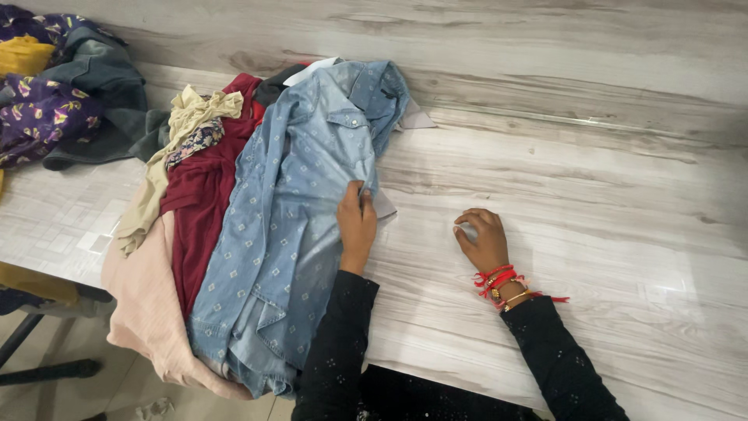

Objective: The person folds a striped sweater and places it into a suitcase, then picks up a blue patterned shirt and buttons it by hand.

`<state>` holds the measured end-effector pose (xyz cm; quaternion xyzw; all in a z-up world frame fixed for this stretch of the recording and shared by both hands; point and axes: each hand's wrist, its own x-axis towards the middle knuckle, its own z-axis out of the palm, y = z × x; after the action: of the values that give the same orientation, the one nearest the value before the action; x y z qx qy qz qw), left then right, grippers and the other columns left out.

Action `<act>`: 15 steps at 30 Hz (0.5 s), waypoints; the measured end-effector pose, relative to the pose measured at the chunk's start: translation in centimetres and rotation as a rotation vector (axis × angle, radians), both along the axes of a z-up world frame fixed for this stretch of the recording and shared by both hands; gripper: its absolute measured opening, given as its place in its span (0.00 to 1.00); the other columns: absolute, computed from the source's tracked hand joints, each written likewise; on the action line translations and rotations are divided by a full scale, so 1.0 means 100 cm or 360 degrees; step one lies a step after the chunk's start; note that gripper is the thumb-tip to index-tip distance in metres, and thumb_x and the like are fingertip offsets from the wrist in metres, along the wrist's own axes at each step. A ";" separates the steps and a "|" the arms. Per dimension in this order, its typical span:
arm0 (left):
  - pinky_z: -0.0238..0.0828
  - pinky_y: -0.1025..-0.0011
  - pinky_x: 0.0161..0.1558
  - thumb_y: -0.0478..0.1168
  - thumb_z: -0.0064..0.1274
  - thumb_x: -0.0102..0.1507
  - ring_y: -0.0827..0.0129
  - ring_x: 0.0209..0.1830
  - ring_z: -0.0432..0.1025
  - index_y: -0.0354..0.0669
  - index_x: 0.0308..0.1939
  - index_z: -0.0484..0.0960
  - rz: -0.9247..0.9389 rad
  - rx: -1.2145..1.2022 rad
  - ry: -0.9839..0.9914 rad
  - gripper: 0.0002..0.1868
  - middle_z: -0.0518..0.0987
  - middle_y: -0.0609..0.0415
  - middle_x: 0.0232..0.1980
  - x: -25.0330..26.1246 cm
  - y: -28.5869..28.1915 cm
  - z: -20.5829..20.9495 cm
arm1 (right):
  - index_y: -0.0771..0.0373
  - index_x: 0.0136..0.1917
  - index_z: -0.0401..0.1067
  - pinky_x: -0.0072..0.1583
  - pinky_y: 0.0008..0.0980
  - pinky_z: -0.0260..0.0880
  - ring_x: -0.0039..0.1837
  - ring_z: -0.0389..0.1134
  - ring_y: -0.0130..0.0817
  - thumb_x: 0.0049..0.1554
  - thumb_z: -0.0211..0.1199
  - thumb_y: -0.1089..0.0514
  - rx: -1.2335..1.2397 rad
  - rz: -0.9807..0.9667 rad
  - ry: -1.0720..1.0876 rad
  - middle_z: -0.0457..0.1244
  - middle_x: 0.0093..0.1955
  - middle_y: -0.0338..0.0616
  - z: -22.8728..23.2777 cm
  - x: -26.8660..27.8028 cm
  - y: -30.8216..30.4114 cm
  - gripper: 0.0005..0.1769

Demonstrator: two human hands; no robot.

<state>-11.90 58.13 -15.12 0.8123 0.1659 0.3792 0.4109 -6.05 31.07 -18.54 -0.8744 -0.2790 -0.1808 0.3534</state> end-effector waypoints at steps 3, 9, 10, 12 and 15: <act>0.73 0.62 0.48 0.37 0.48 0.70 0.53 0.45 0.77 0.35 0.55 0.77 -0.0723 -0.0288 0.0047 0.12 0.82 0.40 0.47 0.001 -0.031 -0.009 | 0.58 0.47 0.79 0.65 0.41 0.66 0.63 0.67 0.45 0.56 0.68 0.57 0.0263 0.0054 0.0211 0.68 0.58 0.43 -0.012 0.009 0.000 0.06; 0.67 0.72 0.59 0.42 0.50 0.70 0.72 0.54 0.71 0.37 0.58 0.79 -0.2657 -0.0487 0.0784 0.16 0.80 0.57 0.53 -0.005 -0.109 -0.046 | 0.66 0.59 0.76 0.65 0.32 0.69 0.61 0.72 0.32 0.65 0.58 0.46 0.1279 0.0266 0.0898 0.71 0.59 0.46 -0.034 0.066 -0.020 0.22; 0.66 0.72 0.58 0.42 0.51 0.70 0.74 0.53 0.71 0.37 0.59 0.79 -0.2906 -0.0311 0.0969 0.17 0.81 0.59 0.52 -0.010 -0.122 -0.054 | 0.66 0.63 0.73 0.63 0.33 0.69 0.60 0.71 0.33 0.65 0.56 0.43 0.1283 0.0249 0.1182 0.70 0.61 0.47 -0.034 0.077 -0.027 0.25; 0.66 0.72 0.57 0.42 0.51 0.70 0.74 0.52 0.70 0.37 0.58 0.79 -0.3086 -0.0268 0.1043 0.16 0.80 0.59 0.50 -0.017 -0.147 -0.067 | 0.66 0.67 0.70 0.60 0.34 0.68 0.60 0.70 0.34 0.64 0.55 0.41 0.1275 0.0227 0.1464 0.69 0.62 0.48 -0.035 0.090 -0.030 0.30; 0.66 0.73 0.55 0.43 0.51 0.71 0.75 0.50 0.69 0.37 0.57 0.79 -0.3131 -0.0258 0.1069 0.15 0.79 0.59 0.48 -0.012 -0.146 -0.078 | 0.69 0.71 0.65 0.59 0.35 0.70 0.60 0.68 0.37 0.62 0.56 0.39 0.1077 0.0406 0.1692 0.67 0.64 0.49 -0.026 0.095 -0.022 0.36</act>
<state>-13.07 43.57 -22.96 0.6225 -0.4385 -0.3809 0.5245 3.41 28.88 -21.09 -0.6447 -0.0951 0.2427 0.7186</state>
